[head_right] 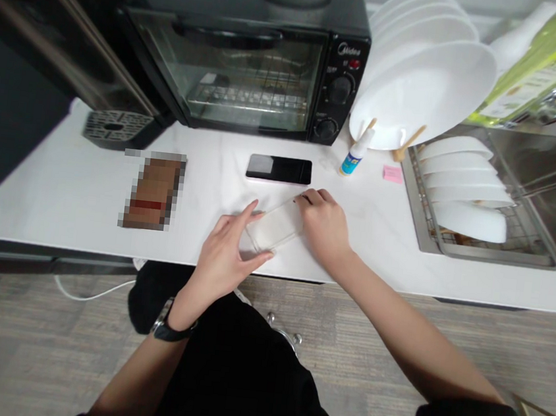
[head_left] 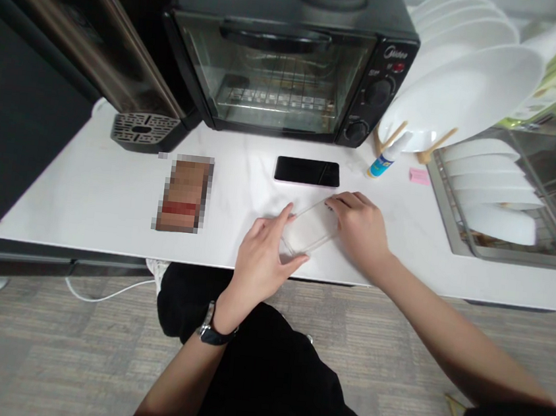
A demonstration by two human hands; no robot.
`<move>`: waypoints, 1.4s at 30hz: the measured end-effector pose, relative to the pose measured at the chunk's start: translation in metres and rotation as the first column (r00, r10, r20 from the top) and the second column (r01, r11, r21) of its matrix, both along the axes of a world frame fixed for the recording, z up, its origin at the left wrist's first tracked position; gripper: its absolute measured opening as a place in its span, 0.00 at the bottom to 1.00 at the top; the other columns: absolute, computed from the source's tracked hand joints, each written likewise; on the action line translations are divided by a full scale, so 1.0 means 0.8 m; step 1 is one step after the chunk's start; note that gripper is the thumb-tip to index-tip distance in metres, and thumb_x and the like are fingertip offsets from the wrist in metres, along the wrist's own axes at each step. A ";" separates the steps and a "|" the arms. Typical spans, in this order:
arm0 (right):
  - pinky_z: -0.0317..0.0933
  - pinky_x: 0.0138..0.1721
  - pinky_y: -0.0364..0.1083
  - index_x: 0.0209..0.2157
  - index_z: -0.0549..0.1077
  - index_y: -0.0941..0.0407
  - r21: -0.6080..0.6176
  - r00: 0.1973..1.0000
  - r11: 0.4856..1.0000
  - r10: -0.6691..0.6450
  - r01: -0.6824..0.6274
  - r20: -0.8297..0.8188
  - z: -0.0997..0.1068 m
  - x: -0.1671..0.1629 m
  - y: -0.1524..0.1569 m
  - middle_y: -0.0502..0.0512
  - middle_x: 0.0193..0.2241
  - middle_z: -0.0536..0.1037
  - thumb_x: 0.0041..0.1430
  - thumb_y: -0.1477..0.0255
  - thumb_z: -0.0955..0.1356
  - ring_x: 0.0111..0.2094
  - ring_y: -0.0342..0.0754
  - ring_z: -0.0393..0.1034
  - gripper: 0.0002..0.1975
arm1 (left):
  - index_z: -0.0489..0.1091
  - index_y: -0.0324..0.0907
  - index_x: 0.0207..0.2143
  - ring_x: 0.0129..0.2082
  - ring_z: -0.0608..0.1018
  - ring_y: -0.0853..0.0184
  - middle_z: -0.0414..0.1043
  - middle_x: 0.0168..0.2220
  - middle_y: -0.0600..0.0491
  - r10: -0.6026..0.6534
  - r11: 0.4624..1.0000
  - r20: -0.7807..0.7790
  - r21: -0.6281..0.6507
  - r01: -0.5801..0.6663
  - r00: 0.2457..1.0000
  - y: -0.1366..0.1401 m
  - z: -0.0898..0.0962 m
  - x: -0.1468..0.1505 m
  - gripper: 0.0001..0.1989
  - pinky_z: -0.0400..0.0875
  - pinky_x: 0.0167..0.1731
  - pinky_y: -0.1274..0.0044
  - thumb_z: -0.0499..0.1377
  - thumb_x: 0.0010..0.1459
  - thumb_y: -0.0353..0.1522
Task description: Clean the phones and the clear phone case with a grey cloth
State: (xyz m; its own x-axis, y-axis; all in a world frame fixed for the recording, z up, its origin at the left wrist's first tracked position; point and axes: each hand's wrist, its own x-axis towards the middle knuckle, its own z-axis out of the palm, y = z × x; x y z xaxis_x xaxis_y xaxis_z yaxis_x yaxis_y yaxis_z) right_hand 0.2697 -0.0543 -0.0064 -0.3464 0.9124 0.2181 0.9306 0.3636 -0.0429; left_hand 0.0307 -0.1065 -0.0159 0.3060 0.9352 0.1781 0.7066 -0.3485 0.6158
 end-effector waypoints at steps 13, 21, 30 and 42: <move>0.76 0.46 0.54 0.53 0.85 0.59 -0.016 0.973 0.980 0.195 -0.198 -0.122 -0.002 -0.065 -0.037 0.66 0.50 0.88 0.72 0.83 0.70 0.51 0.61 0.78 0.14 | 0.52 0.48 0.83 0.62 0.78 0.50 0.80 0.69 0.48 0.005 1.000 0.003 0.003 -0.005 1.000 0.003 -0.007 0.002 0.54 0.76 0.67 0.57 0.76 0.62 0.35; 0.78 0.53 0.54 0.46 0.85 0.57 -0.096 0.882 0.898 0.394 -0.429 -0.258 0.004 -0.056 -0.056 0.60 0.47 0.88 0.71 0.85 0.71 0.51 0.56 0.80 0.12 | 0.50 0.47 0.83 0.62 0.78 0.52 0.79 0.70 0.48 -0.011 1.000 -0.001 -0.001 0.011 1.000 0.004 -0.009 -0.002 0.54 0.77 0.67 0.59 0.74 0.63 0.32; 0.81 0.51 0.56 0.52 0.86 0.57 0.012 0.938 0.950 0.309 -0.311 -0.158 0.005 0.014 -0.062 0.62 0.51 0.89 0.70 0.88 0.67 0.53 0.59 0.82 0.20 | 0.49 0.49 0.84 0.64 0.76 0.51 0.78 0.71 0.49 -0.011 1.000 0.004 -0.026 0.011 1.000 0.002 -0.002 -0.002 0.54 0.74 0.69 0.58 0.75 0.65 0.36; 0.76 0.47 0.55 0.56 0.85 0.61 0.092 0.997 0.993 0.071 -0.067 -0.043 -0.013 0.025 -0.028 0.67 0.51 0.87 0.73 0.85 0.64 0.49 0.61 0.78 0.21 | 0.49 0.51 0.84 0.64 0.76 0.50 0.78 0.71 0.49 -0.026 0.999 0.013 -0.039 0.026 1.000 0.001 0.003 -0.002 0.53 0.73 0.69 0.57 0.74 0.65 0.35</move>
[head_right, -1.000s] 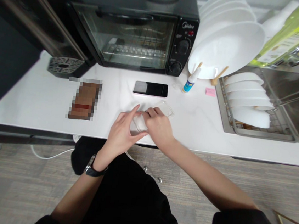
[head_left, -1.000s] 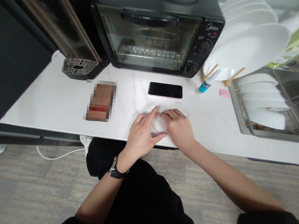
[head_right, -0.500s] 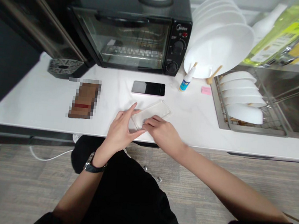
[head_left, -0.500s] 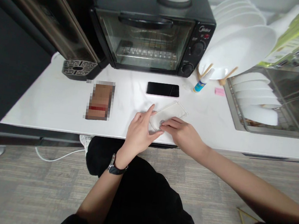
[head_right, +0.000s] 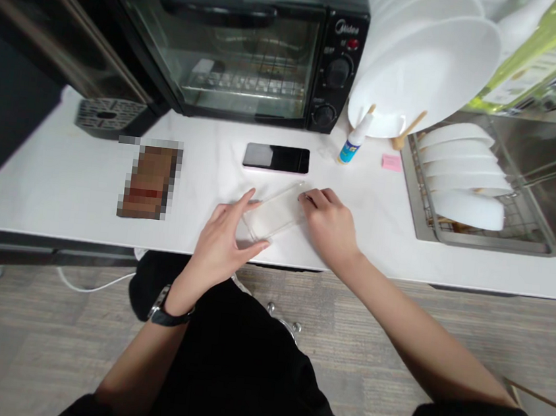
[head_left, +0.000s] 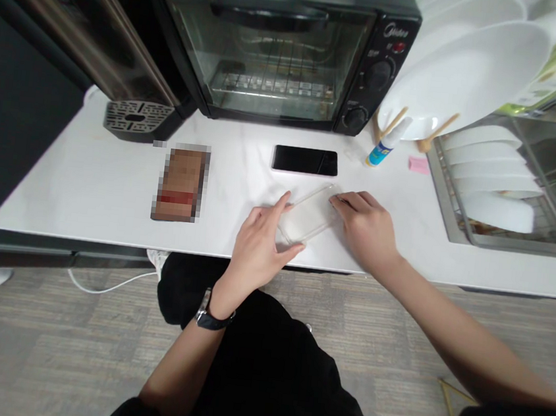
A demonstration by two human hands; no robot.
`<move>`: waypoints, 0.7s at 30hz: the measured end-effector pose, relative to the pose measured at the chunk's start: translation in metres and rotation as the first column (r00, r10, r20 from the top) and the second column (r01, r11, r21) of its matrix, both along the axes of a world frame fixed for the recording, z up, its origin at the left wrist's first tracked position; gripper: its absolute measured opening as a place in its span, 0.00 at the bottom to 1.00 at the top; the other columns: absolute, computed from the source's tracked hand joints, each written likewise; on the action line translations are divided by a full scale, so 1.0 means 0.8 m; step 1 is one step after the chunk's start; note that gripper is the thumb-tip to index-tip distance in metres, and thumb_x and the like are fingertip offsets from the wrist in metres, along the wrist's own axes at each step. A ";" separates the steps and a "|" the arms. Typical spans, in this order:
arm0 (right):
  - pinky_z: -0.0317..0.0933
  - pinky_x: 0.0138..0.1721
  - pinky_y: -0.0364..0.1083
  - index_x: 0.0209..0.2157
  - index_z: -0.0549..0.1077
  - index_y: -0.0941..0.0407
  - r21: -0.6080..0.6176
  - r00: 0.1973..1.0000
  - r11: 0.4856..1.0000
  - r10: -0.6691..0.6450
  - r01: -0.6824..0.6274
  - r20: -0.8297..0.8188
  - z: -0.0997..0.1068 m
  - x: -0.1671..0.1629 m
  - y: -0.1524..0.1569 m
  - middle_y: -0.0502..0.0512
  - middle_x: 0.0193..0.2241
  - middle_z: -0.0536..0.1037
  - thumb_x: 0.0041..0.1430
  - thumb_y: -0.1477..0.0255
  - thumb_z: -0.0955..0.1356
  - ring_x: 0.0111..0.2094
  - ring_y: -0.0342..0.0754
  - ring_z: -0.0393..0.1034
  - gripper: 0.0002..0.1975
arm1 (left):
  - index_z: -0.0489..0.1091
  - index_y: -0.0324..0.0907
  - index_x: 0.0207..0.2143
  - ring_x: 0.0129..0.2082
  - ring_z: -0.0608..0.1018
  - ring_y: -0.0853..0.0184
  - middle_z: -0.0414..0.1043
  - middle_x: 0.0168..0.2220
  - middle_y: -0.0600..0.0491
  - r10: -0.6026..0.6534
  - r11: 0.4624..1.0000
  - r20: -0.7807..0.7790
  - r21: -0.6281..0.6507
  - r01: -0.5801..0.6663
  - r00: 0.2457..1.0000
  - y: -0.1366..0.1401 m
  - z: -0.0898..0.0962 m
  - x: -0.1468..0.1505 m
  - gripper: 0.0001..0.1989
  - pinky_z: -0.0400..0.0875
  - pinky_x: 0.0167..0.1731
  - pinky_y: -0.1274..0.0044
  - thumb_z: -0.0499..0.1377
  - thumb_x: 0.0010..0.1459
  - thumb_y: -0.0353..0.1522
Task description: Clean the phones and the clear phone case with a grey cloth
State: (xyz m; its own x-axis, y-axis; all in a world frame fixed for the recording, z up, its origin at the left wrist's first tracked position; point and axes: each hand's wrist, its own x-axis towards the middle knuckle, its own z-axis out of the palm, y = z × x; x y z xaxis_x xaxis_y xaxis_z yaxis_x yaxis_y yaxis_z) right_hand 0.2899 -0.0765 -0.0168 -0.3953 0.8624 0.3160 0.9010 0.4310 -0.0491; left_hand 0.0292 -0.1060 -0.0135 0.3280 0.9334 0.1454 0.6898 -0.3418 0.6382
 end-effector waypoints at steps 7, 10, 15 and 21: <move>0.73 0.45 0.57 0.53 0.87 0.60 -0.016 0.999 0.999 -0.035 0.035 -0.012 0.006 -0.021 0.028 0.66 0.49 0.88 0.72 0.85 0.63 0.46 0.61 0.78 0.22 | 0.50 0.51 0.83 0.63 0.77 0.50 0.78 0.72 0.50 -0.004 1.000 -0.007 -0.003 0.004 1.000 0.000 0.001 0.000 0.53 0.73 0.69 0.57 0.75 0.65 0.35; 0.73 0.45 0.57 0.52 0.87 0.60 -0.032 0.998 0.999 -0.041 0.040 -0.037 0.008 -0.026 0.028 0.67 0.48 0.88 0.71 0.85 0.64 0.45 0.62 0.78 0.21 | 0.49 0.52 0.84 0.63 0.77 0.50 0.78 0.71 0.50 -0.006 1.000 -0.010 -0.001 0.006 1.000 0.001 0.001 0.000 0.54 0.73 0.69 0.56 0.75 0.65 0.36; 0.74 0.45 0.57 0.49 0.87 0.60 -0.069 0.999 0.997 0.024 -0.027 -0.043 0.009 -0.050 0.012 0.68 0.48 0.88 0.70 0.86 0.66 0.48 0.62 0.78 0.19 | 0.49 0.51 0.84 0.63 0.77 0.49 0.78 0.71 0.49 0.003 1.000 -0.007 0.005 -0.003 1.000 0.001 0.000 0.001 0.54 0.73 0.69 0.56 0.75 0.65 0.36; 0.77 0.49 0.56 0.54 0.85 0.61 -0.127 0.980 0.975 0.173 -0.185 -0.097 0.011 -0.093 -0.013 0.66 0.51 0.88 0.72 0.83 0.70 0.52 0.62 0.79 0.15 | 0.52 0.46 0.83 0.63 0.77 0.50 0.79 0.70 0.48 -0.005 1.000 0.002 0.013 0.005 1.000 0.003 -0.005 0.000 0.53 0.74 0.69 0.58 0.75 0.63 0.34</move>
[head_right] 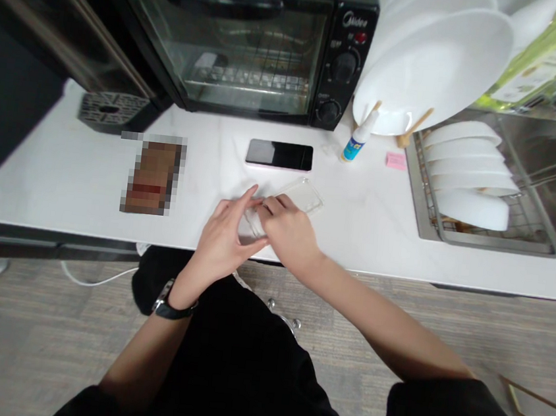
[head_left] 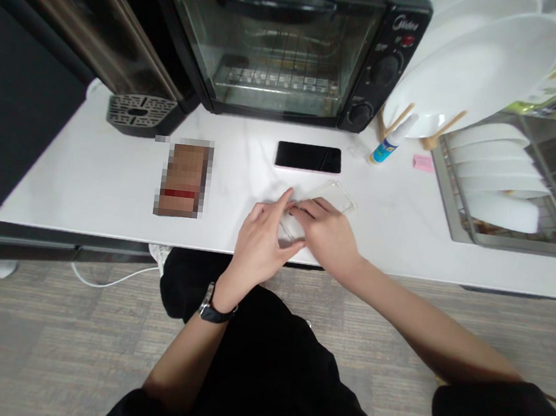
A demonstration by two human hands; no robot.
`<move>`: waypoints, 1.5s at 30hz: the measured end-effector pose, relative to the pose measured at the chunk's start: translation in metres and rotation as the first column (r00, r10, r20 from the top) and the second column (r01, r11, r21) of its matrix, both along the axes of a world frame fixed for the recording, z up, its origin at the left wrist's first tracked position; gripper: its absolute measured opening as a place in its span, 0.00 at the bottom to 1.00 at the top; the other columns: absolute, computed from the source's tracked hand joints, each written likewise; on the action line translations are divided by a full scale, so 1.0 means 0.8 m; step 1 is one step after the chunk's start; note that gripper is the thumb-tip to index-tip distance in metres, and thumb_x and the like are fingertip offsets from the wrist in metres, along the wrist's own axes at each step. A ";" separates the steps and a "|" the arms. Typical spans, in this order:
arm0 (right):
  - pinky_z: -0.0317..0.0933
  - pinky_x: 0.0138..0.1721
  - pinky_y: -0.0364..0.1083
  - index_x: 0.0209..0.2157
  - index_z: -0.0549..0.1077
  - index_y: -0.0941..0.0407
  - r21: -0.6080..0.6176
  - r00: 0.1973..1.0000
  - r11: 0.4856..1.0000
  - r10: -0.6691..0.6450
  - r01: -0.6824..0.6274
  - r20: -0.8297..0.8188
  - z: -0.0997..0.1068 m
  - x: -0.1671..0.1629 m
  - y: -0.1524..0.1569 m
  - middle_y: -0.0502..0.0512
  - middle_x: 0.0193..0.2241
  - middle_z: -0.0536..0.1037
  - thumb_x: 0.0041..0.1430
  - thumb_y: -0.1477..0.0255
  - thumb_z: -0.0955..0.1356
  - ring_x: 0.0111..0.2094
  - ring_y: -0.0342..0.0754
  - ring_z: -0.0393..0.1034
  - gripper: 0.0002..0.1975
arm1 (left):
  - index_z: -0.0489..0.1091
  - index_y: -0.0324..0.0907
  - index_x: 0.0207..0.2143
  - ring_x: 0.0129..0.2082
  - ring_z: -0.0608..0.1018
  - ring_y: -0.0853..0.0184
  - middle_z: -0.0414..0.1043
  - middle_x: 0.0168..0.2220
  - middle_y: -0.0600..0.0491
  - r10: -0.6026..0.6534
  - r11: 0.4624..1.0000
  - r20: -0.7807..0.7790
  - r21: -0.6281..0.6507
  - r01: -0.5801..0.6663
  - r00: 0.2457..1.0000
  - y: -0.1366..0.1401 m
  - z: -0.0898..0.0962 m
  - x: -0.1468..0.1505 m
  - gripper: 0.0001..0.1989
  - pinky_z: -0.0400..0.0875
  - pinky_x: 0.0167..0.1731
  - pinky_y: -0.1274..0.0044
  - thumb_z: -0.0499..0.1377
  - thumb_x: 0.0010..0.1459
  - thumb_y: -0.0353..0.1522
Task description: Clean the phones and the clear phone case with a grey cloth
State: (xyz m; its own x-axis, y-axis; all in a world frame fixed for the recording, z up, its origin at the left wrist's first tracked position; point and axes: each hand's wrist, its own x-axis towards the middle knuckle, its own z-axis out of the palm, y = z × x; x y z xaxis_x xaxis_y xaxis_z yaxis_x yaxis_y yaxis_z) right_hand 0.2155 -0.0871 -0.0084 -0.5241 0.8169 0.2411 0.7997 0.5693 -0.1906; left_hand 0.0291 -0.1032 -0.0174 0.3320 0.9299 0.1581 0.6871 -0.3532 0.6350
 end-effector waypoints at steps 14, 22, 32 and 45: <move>0.80 0.51 0.51 0.48 0.85 0.58 -0.010 0.979 0.979 0.201 -0.202 -0.036 0.015 0.043 -0.034 0.59 0.49 0.89 0.73 0.85 0.69 0.53 0.56 0.81 0.13 | 0.50 0.48 0.84 0.65 0.76 0.51 0.78 0.71 0.48 0.029 1.000 0.003 -0.003 -0.029 1.000 -0.002 -0.005 -0.001 0.54 0.75 0.68 0.60 0.75 0.64 0.38; 0.80 0.48 0.54 0.55 0.85 0.59 0.130 0.994 0.991 -0.020 0.005 0.108 0.004 0.106 -0.006 0.62 0.50 0.89 0.69 0.90 0.65 0.51 0.59 0.81 0.23 | 0.48 0.50 0.84 0.64 0.76 0.50 0.78 0.71 0.50 0.012 1.000 -0.019 -0.012 -0.013 1.000 -0.002 0.001 -0.002 0.56 0.75 0.68 0.59 0.76 0.64 0.38; 0.74 0.47 0.54 0.55 0.85 0.63 0.095 0.967 0.980 -0.191 0.176 0.168 0.005 0.074 0.035 0.67 0.52 0.87 0.74 0.85 0.64 0.51 0.61 0.77 0.20 | 0.49 0.50 0.84 0.63 0.76 0.50 0.78 0.71 0.50 0.015 1.000 -0.003 -0.005 -0.015 1.000 -0.004 0.002 0.000 0.55 0.75 0.68 0.58 0.76 0.65 0.38; 0.78 0.51 0.55 0.55 0.85 0.63 -0.023 0.996 0.997 0.072 -0.071 0.057 0.008 0.003 0.002 0.66 0.52 0.88 0.74 0.83 0.70 0.54 0.61 0.78 0.14 | 0.51 0.48 0.84 0.63 0.77 0.50 0.79 0.70 0.47 0.017 1.000 -0.018 0.010 -0.017 1.000 -0.001 -0.003 -0.001 0.54 0.76 0.67 0.58 0.75 0.63 0.37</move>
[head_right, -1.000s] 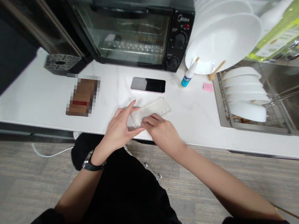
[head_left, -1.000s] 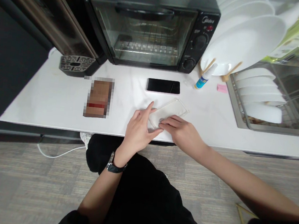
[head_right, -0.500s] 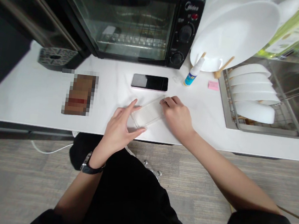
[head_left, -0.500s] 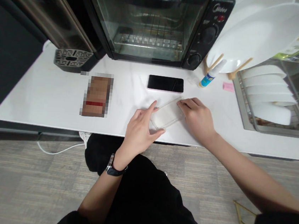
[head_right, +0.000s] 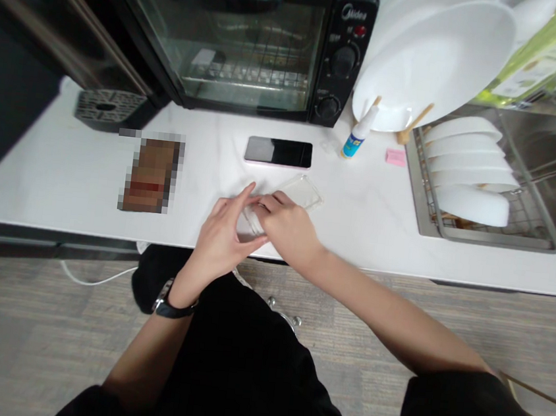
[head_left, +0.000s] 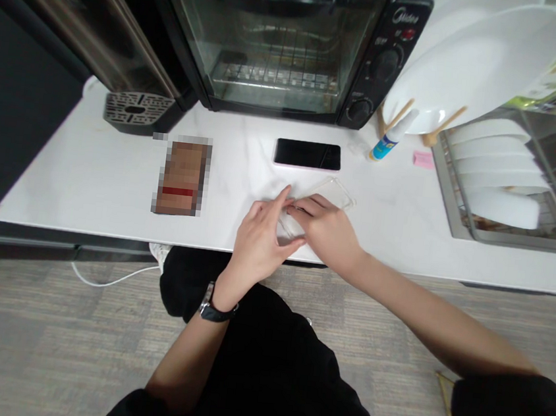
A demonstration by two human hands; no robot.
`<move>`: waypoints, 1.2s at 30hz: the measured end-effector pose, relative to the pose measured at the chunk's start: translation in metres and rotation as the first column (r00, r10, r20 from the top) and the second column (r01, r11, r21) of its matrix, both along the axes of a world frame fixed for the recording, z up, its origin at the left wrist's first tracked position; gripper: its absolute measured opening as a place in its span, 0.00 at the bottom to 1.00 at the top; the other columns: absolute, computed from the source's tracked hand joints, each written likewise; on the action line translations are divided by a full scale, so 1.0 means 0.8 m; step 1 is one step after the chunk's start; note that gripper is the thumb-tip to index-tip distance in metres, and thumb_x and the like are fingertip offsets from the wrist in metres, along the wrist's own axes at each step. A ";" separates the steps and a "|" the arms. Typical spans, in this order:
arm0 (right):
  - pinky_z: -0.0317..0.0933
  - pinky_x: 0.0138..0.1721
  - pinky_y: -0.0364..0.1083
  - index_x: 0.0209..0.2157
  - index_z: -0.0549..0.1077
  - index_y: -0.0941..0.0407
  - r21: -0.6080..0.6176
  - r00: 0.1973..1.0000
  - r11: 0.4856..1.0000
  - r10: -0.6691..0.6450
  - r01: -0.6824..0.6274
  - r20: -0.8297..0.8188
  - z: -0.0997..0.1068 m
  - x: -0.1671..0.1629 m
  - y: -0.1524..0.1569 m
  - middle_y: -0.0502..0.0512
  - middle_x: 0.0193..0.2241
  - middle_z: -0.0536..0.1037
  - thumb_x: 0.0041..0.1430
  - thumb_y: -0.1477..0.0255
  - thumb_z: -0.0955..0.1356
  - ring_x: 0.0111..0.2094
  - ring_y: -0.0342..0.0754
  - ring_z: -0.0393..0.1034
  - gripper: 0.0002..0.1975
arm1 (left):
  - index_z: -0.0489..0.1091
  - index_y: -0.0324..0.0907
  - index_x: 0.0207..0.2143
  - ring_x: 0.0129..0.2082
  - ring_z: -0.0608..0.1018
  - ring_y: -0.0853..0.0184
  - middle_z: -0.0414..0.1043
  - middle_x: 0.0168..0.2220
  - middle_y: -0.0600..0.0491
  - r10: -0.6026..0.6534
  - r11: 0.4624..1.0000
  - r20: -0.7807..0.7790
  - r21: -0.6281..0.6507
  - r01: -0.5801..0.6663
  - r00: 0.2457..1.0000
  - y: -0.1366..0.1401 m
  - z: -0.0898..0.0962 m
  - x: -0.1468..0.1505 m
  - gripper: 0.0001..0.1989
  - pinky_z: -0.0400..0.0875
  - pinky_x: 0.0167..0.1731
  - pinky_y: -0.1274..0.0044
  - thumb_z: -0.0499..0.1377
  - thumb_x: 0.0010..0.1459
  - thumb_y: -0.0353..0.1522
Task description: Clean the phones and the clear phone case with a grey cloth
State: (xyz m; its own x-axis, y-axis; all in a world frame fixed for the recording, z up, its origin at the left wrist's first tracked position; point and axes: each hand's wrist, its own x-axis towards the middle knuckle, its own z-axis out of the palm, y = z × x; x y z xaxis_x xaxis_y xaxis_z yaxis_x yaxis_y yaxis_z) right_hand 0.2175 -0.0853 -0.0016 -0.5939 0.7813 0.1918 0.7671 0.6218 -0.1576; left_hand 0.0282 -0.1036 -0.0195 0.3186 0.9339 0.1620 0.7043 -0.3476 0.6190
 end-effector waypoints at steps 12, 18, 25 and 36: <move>0.79 0.51 0.51 0.47 0.85 0.57 -0.040 0.983 0.989 0.137 -0.143 -0.126 0.005 0.031 -0.035 0.59 0.49 0.88 0.73 0.85 0.69 0.53 0.55 0.80 0.14 | 0.54 0.47 0.82 0.63 0.77 0.51 0.80 0.69 0.49 0.028 1.000 0.010 0.000 -0.028 1.000 0.000 -0.003 0.002 0.52 0.76 0.67 0.59 0.75 0.64 0.37; 0.78 0.49 0.53 0.54 0.85 0.58 0.065 1.000 0.998 -0.013 0.014 -0.007 0.002 0.074 -0.023 0.62 0.52 0.89 0.71 0.87 0.66 0.54 0.58 0.80 0.20 | 0.54 0.49 0.82 0.64 0.76 0.51 0.79 0.71 0.51 0.026 0.999 0.014 -0.030 -0.025 1.000 -0.002 0.003 0.003 0.53 0.75 0.68 0.60 0.76 0.63 0.37; 0.73 0.47 0.54 0.53 0.86 0.62 0.128 0.967 0.968 -0.231 0.218 0.105 -0.005 0.088 0.021 0.66 0.51 0.88 0.71 0.87 0.64 0.50 0.60 0.77 0.21 | 0.54 0.51 0.82 0.62 0.76 0.51 0.79 0.70 0.52 0.019 0.999 0.021 -0.033 -0.019 1.000 -0.001 0.005 0.002 0.53 0.75 0.67 0.59 0.76 0.63 0.37; 0.76 0.50 0.54 0.53 0.85 0.62 0.004 0.993 0.995 -0.099 0.099 0.059 0.003 -0.006 -0.002 0.67 0.53 0.87 0.74 0.83 0.69 0.55 0.61 0.77 0.14 | 0.54 0.47 0.82 0.62 0.77 0.51 0.79 0.70 0.49 0.017 1.000 0.016 -0.022 -0.017 1.000 0.001 0.004 0.002 0.53 0.76 0.67 0.59 0.76 0.61 0.33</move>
